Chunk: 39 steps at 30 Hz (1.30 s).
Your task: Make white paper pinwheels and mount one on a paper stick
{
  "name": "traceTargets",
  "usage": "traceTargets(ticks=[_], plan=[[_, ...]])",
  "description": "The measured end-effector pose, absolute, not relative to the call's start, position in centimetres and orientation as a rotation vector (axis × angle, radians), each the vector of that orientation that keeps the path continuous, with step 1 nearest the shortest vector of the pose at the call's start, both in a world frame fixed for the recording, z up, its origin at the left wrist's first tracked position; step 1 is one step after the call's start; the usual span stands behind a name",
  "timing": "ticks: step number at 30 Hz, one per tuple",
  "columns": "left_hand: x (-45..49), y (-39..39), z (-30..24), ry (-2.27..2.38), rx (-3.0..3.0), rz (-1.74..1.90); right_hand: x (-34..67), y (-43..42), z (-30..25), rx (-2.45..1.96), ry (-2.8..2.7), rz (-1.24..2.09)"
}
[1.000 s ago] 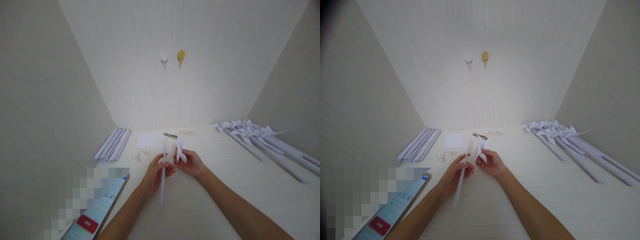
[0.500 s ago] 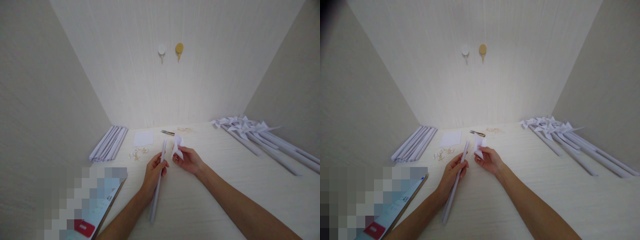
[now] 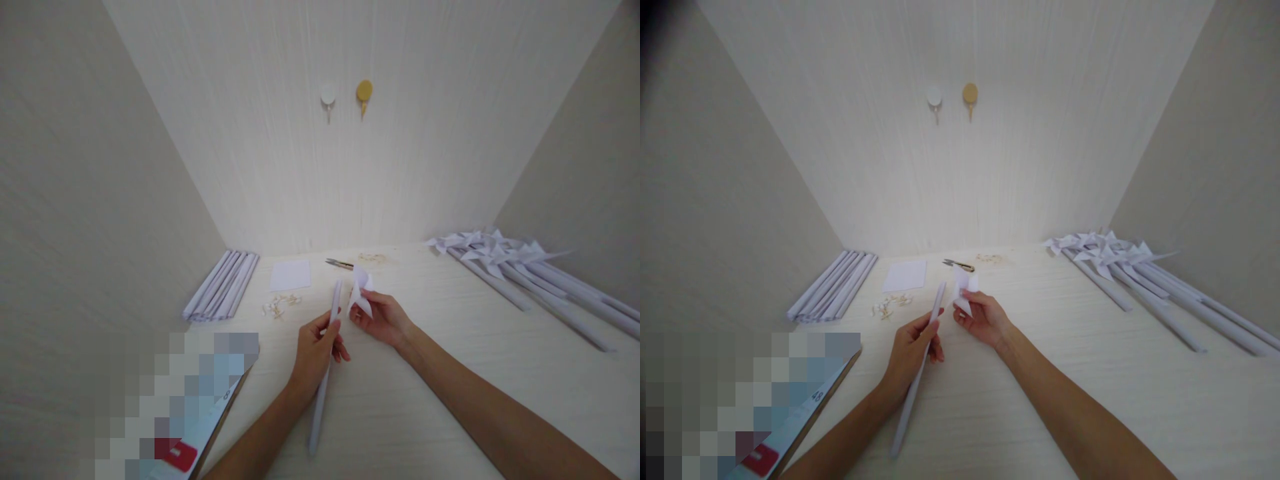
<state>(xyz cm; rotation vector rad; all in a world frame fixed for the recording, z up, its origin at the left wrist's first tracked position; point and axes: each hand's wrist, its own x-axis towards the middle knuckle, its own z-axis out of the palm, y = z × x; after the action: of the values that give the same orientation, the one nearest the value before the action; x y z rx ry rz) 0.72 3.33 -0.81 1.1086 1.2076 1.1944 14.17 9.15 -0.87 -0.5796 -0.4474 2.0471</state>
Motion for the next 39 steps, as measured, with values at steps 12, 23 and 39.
traceTargets(ticks=[12,23,39], plan=[[0.81,2.89,-0.72,1.151,1.163,1.119,14.2,9.0,-0.67,-0.559,-0.477,1.98],[0.83,3.04,-0.81,1.153,1.21,1.078,14.16,9.1,-0.88,-0.6,-0.541,1.979],[0.62,3.16,-1.25,1.145,1.253,1.064,13.81,9.13,-0.98,-0.625,-0.687,1.89]])
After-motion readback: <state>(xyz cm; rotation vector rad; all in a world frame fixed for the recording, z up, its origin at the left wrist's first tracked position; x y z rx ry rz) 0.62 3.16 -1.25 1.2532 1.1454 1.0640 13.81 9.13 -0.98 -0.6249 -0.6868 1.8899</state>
